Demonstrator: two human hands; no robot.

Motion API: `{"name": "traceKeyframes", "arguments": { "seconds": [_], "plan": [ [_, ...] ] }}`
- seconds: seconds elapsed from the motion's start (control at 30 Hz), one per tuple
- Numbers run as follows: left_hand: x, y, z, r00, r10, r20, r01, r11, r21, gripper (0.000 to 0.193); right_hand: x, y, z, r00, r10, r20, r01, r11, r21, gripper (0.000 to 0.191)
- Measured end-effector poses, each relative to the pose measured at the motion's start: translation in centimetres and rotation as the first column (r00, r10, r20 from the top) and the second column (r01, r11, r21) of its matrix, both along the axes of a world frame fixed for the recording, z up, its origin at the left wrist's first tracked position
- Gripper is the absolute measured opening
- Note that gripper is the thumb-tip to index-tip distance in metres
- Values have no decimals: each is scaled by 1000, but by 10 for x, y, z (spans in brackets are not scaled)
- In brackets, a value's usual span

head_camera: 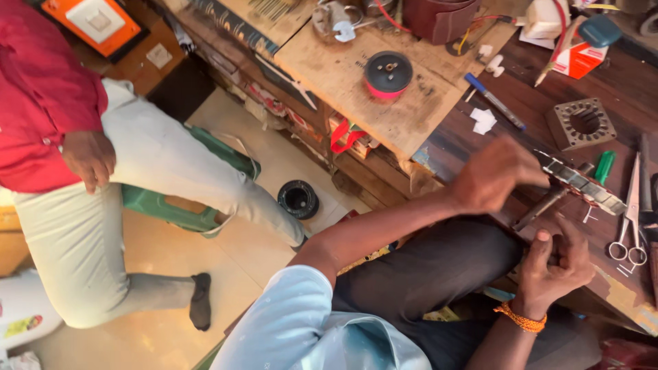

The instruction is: The person sits at a workbench fitting a commutator-like metal component onto a motor armature shaft, pressing and rotating it by hand and tapping it with a small punch to seat it. At the end they pick up a marker and handle a larger wound armature on the bench.

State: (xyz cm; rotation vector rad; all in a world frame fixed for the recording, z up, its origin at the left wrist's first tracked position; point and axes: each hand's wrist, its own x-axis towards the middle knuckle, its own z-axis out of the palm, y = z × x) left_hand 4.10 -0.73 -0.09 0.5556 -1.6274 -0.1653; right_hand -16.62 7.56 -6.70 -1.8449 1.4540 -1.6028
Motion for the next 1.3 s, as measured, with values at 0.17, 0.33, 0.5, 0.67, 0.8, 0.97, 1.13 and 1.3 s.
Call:
{"name": "traceKeyframes", "arguments": {
  "seconds": [0.17, 0.33, 0.5, 0.67, 0.8, 0.97, 1.13, 1.3],
  "plan": [
    [-5, 21, 1, 958, 132, 254, -97, 985, -144, 37, 12, 1, 6, 993, -79, -84, 71, 994, -87, 50],
    [-7, 20, -8, 899, 118, 421, -8, 967, -255, 47, 19, 11, 11, 999, -15, -35, 12, 997, -73, 53],
    [-17, 22, -9, 890, 66, 452, 4, 989, -151, 45, 12, 19, 26, 971, -117, -211, 102, 991, -81, 35],
    [-8, 37, 5, 908, 170, 383, -95, 974, -206, 36, 7, 25, 62, 995, -4, -102, 6, 1000, 23, 24],
    [-9, 37, 10, 950, 100, 297, -57, 987, -151, 26, -7, 30, 105, 946, -40, -321, 86, 988, 130, 20],
    [-20, 39, 5, 996, -56, 62, 55, 998, 23, 19, -3, 2, 149, 855, 42, -516, -38, 999, 19, 11],
    [-48, 43, 8, 876, -123, -467, 367, 798, 478, 12, 9, -37, 173, 816, 21, -578, -66, 996, -57, 13],
    [-60, 42, 0, 658, -40, -752, 674, 478, 564, 14, -1, -68, 183, 854, 95, -511, -65, 995, 75, 11]
  ]
}}
